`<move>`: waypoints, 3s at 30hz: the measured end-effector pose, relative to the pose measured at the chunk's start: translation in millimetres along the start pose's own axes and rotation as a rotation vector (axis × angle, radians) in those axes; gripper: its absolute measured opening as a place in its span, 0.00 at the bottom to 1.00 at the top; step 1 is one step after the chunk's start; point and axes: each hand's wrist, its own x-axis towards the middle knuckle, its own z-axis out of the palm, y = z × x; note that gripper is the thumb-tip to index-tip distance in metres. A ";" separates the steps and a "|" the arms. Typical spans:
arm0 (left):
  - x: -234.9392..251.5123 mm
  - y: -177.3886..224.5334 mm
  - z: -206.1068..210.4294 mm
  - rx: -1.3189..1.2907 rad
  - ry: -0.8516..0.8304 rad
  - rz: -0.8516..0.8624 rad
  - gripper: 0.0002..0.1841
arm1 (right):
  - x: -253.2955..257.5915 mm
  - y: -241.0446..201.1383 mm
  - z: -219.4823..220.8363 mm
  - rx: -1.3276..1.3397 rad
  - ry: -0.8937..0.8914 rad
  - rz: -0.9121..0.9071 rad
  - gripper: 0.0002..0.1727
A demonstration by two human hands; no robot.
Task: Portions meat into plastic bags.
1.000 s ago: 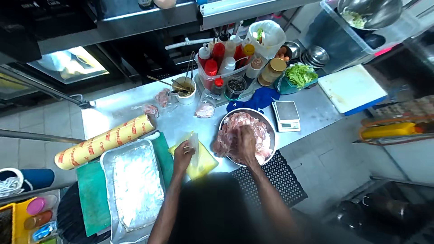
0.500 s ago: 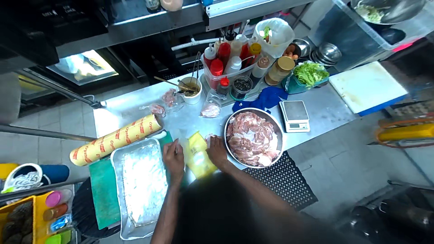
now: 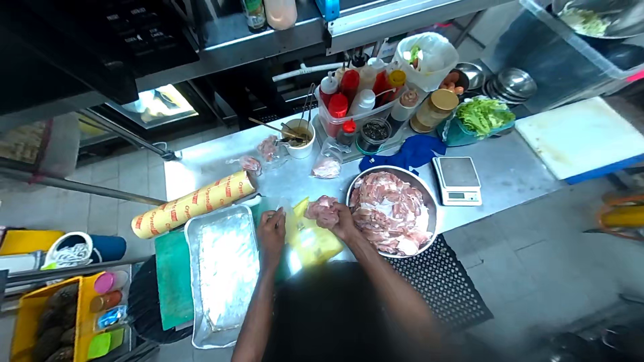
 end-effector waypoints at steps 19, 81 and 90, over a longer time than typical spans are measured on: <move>-2.7 37.7 2.2 -0.162 -0.238 -0.041 0.11 | -66.8 12.0 39.8 -0.544 -0.249 0.337 0.22; -23.0 73.9 -22.6 -1.703 -0.005 -0.833 0.27 | -100.2 -28.6 56.0 -1.042 0.018 -0.574 0.17; -28.7 60.8 -40.1 -1.295 -0.325 -0.655 0.12 | -111.3 -65.3 31.1 -1.094 0.216 -0.577 0.18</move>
